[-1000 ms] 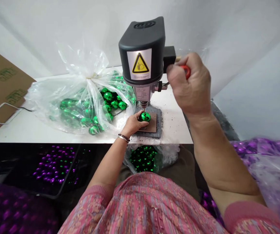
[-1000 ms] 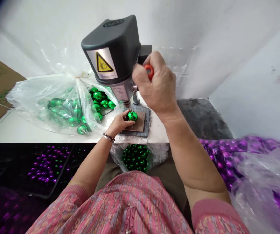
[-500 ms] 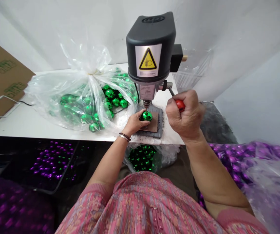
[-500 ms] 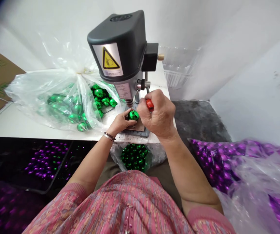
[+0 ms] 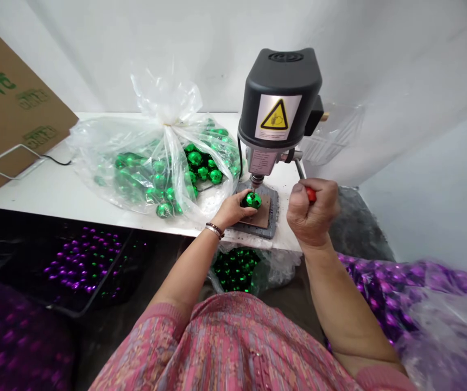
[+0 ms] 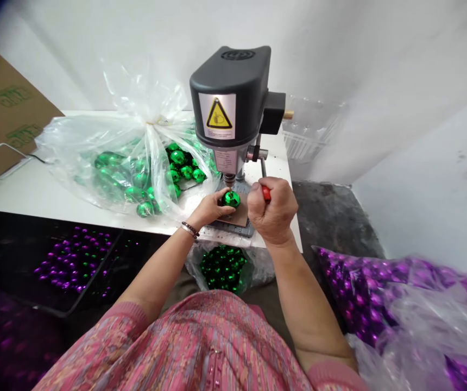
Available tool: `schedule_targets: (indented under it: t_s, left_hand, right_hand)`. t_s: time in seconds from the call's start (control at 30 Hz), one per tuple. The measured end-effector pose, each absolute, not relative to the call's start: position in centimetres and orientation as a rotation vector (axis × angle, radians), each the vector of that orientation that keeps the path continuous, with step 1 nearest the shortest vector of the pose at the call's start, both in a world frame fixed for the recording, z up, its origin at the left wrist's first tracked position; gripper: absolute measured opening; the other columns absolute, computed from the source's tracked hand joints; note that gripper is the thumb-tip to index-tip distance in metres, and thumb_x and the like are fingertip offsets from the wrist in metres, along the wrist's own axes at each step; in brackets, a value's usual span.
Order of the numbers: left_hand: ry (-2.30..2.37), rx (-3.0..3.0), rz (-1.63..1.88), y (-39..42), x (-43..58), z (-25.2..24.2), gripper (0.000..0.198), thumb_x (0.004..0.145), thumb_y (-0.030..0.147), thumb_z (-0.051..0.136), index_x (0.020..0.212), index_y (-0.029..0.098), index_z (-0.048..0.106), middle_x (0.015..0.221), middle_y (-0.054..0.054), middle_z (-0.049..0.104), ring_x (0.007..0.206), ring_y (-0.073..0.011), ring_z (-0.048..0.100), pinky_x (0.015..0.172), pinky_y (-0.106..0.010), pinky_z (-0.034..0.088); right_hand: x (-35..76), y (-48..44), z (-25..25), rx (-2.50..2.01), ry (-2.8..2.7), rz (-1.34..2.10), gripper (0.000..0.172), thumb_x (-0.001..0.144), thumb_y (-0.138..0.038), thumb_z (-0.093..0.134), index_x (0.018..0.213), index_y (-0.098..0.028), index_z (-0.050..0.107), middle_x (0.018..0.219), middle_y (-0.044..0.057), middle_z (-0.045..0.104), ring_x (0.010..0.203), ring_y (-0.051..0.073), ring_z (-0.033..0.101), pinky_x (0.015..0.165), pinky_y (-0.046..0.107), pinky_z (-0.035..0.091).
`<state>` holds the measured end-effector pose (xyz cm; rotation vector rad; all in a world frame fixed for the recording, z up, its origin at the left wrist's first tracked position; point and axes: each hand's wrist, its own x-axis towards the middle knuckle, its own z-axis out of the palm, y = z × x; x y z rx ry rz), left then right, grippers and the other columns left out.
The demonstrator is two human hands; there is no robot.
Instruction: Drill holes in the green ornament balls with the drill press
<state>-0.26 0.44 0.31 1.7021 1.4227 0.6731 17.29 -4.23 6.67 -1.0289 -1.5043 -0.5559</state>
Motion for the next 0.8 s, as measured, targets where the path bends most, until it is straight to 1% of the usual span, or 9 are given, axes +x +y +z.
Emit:
schedule_targets:
  t_s: [0.13,0.27,0.4,0.43,0.53,0.6,0.7,0.8]
  left_hand:
    - [1.430,1.718,0.688,0.4,-0.3,0.0,0.076,0.071,0.026,0.079,0.142,0.015,0.056,0.118,-0.008,0.072,0.107,-0.0226,0.066,0.097,-0.031,0.049]
    - [1.426,1.726,0.689,0.4,-0.2,-0.2,0.075,0.072,0.026,0.078,0.143,0.015,0.055,0.121,-0.008,0.071,0.108,-0.0225,0.065,0.097,-0.031,0.049]
    - [1.428,1.729,0.711,0.0,-0.2,0.0,0.074,0.071,0.025,0.077,0.141,0.015,0.056,0.116,-0.008,0.072,0.104,-0.0223,0.066,0.095,-0.032,0.050]
    - [1.417,1.712,0.737,-0.2,-0.3,0.1,0.073,0.071,0.024,0.077,0.140,0.015,0.057,0.115,-0.008,0.072,0.102,-0.0216,0.066,0.094,-0.031,0.050]
    - [1.357,1.668,0.780,-1.5,-1.2,0.5,0.071,0.071,0.025,0.076,0.138,0.016,0.057,0.110,-0.005,0.072,0.094,-0.0186,0.066,0.087,-0.028,0.052]
    - [1.308,1.697,0.729,-2.8,-2.4,0.8,0.069,0.071,0.027,0.075,0.138,0.018,0.059,0.111,-0.003,0.072,0.091,-0.0177,0.066,0.085,-0.028,0.052]
    - [1.171,1.797,0.532,-4.8,-4.3,1.2,0.069,0.065,0.026,0.078,0.133,0.022,0.064,0.110,-0.003,0.073,0.090,-0.0187,0.066,0.083,-0.028,0.052]
    - [1.103,1.848,0.348,-6.0,-5.7,1.8,0.069,0.061,0.027,0.082,0.128,0.024,0.068,0.093,-0.002,0.076,0.076,-0.0170,0.065,0.073,-0.026,0.051]
  right_hand:
    - [16.8,-4.2,5.4,-1.032,-1.437,-0.562,0.004,0.090,-0.020,0.051,0.092,-0.021,0.054,0.074,0.000,0.060,0.064,0.011,0.058,0.060,0.024,0.045]
    - [16.5,-4.3,5.2,-1.008,-1.420,-0.522,0.004,0.091,-0.023,0.051,0.092,-0.021,0.053,0.073,0.000,0.059,0.064,0.011,0.058,0.060,0.024,0.046]
    - [16.5,-3.1,9.1,-1.076,-1.344,-0.383,0.020,0.095,-0.035,0.045,0.081,-0.021,0.049,0.069,0.000,0.053,0.060,0.011,0.050,0.059,0.026,0.043]
    - [16.6,-2.6,10.4,-1.075,-1.320,-0.325,0.023,0.095,-0.038,0.045,0.079,-0.021,0.047,0.067,-0.001,0.050,0.060,0.011,0.047,0.059,0.027,0.042]
    - [16.9,-1.5,13.4,-1.131,-1.293,-0.173,0.028,0.091,-0.040,0.050,0.072,-0.023,0.038,0.063,-0.002,0.042,0.059,0.011,0.038,0.059,0.028,0.038]
    - [17.0,-1.2,14.2,-1.174,-1.299,-0.103,0.028,0.089,-0.039,0.052,0.072,-0.023,0.036,0.064,-0.002,0.040,0.061,0.010,0.036,0.061,0.028,0.036]
    - [17.0,-1.2,14.1,-1.203,-1.301,-0.051,0.026,0.091,-0.037,0.050,0.075,-0.023,0.034,0.067,-0.002,0.039,0.066,0.011,0.036,0.065,0.028,0.036]
    - [16.9,-1.4,13.8,-1.195,-1.275,-0.050,0.027,0.090,-0.032,0.052,0.073,-0.024,0.033,0.066,-0.002,0.038,0.065,0.011,0.035,0.064,0.028,0.035]
